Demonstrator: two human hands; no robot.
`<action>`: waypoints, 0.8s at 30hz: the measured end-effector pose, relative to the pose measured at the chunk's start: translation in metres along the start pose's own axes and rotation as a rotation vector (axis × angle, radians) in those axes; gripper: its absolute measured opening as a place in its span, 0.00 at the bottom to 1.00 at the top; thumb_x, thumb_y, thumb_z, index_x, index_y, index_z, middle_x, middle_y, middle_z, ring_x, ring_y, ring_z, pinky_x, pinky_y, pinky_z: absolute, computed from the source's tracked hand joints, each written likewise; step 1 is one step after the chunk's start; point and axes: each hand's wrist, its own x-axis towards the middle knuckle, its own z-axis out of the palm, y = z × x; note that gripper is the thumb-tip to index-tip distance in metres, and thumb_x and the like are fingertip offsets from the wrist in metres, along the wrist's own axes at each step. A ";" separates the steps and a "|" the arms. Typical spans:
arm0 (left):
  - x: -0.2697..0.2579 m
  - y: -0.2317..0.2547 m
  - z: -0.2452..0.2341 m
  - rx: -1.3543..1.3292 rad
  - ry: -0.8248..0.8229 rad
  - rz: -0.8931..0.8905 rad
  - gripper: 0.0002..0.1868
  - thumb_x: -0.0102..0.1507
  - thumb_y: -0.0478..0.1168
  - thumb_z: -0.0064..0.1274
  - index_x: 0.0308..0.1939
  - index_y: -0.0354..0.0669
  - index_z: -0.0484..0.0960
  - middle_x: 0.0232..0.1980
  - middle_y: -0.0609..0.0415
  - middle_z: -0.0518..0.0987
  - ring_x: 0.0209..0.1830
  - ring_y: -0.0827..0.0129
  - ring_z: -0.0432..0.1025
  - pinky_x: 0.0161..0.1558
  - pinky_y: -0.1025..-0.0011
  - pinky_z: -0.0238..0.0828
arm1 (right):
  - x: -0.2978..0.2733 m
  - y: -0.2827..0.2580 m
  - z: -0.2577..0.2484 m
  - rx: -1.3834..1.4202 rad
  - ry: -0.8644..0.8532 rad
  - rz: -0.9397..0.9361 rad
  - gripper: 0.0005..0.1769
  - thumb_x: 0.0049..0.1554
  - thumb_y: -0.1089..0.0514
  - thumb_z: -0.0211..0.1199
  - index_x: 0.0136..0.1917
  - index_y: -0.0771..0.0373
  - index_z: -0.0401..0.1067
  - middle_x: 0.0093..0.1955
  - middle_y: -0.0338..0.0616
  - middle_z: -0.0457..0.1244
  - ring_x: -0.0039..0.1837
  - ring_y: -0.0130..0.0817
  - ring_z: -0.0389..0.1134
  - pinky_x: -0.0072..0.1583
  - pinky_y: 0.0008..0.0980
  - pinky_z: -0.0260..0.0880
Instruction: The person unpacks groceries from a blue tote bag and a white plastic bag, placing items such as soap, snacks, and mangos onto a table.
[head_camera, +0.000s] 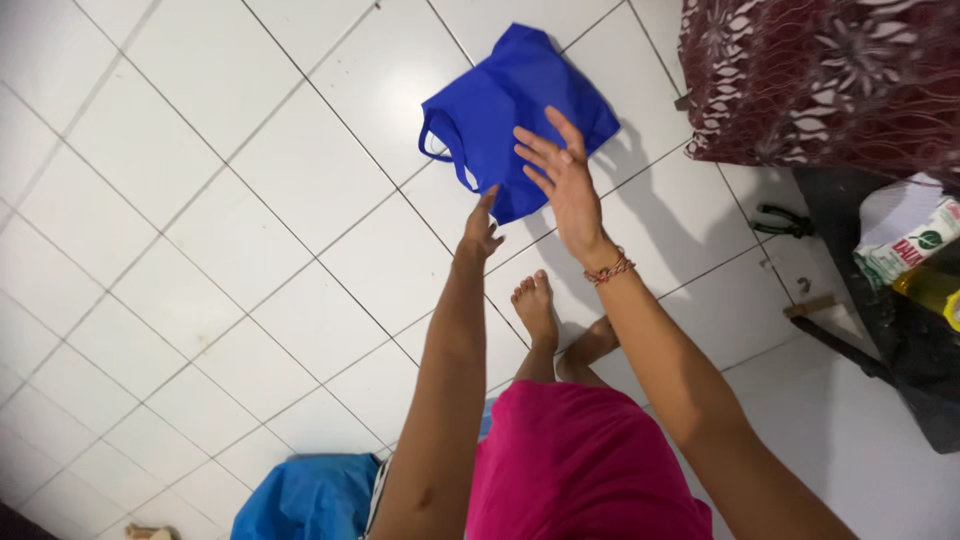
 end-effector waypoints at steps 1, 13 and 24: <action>0.001 0.001 0.008 0.005 0.007 0.070 0.19 0.69 0.46 0.42 0.64 0.58 0.74 0.72 0.54 0.65 0.70 0.60 0.56 0.66 0.46 0.50 | 0.004 0.007 -0.006 -0.032 0.009 0.016 0.36 0.69 0.36 0.43 0.83 0.52 0.47 0.79 0.54 0.57 0.80 0.46 0.57 0.80 0.47 0.51; -0.067 -0.011 0.109 0.661 0.089 0.910 0.04 0.61 0.23 0.54 0.38 0.31 0.83 0.41 0.38 0.82 0.41 0.53 0.78 0.45 0.63 0.74 | 0.086 0.045 -0.040 -1.546 -0.086 -0.246 0.31 0.41 0.45 0.78 0.56 0.56 0.75 0.61 0.51 0.63 0.65 0.50 0.60 0.63 0.46 0.61; -0.241 0.027 0.093 0.320 -0.047 0.893 0.08 0.65 0.24 0.51 0.45 0.36 0.73 0.38 0.43 0.78 0.38 0.53 0.72 0.42 0.64 0.71 | 0.017 -0.143 0.027 -0.290 -0.097 0.272 0.15 0.70 0.46 0.48 0.45 0.54 0.65 0.28 0.28 0.47 0.29 0.18 0.44 0.32 0.23 0.39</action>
